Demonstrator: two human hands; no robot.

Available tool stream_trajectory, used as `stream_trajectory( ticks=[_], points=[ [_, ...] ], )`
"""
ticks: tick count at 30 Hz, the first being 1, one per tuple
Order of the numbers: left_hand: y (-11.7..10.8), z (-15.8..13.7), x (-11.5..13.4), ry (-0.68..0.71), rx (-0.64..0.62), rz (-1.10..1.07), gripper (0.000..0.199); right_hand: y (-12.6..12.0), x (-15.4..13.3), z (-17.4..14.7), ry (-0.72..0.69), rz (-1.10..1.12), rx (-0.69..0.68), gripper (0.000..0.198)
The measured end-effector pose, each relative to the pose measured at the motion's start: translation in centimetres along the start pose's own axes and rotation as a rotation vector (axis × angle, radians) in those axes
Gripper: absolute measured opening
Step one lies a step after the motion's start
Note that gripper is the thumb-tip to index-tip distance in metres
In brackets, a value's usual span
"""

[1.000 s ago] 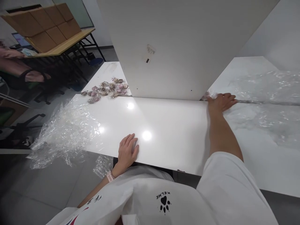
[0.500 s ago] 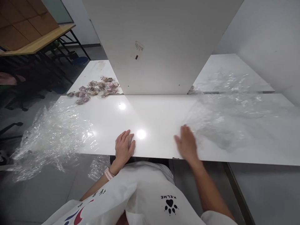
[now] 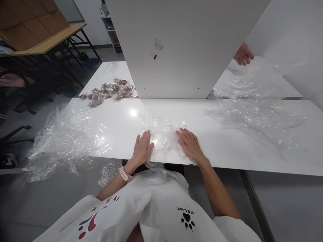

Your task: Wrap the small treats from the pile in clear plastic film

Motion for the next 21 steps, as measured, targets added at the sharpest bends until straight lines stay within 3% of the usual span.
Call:
stream_trajectory(
  ticks=[3, 8, 11, 14, 16, 19, 21],
  points=[
    [0.7, -0.4, -2.3, 0.088, -0.151, 0.175, 0.072, 0.8, 4.7, 1.0, 0.088, -0.182, 0.011, 0.054],
    [-1.9, -0.7, -6.3, 0.119, -0.339, 0.178, 0.083, -1.3, 8.2, 1.2, 0.054, -0.312, -0.002, 0.055],
    [-3.7, -0.1, -7.3, 0.037, -0.31, 0.144, 0.082, -2.8, 7.8, 2.1, 0.037, -0.3, 0.112, 0.052],
    [-3.9, 0.8, -6.0, 0.017, -0.253, 0.104, 0.07, -4.1, 4.2, 2.7, 0.044, -0.134, 0.266, 0.051],
    [-3.1, 1.5, -4.4, 0.073, -0.248, 0.083, 0.061, -3.6, 0.0, 2.7, 0.007, 0.048, 0.098, 0.056],
    [-1.8, 2.2, -3.4, 0.14, -0.287, 0.13, 0.059, -1.7, -6.6, 0.7, -0.162, 0.249, -0.498, 0.057],
    [-1.5, 2.2, -4.1, 0.132, -0.28, 0.183, 0.06, -1.7, -8.8, -2.0, -0.339, 0.315, -0.861, 0.038]
  ],
)
Point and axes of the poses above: each hand's wrist, its own z-axis towards the middle knuckle, its own y-axis out of the palm, x = y × z, the point moved 5 cm from there along z, towards the middle knuckle, and after that the axes turned 9 degrees about y, right-handed, at the moved point
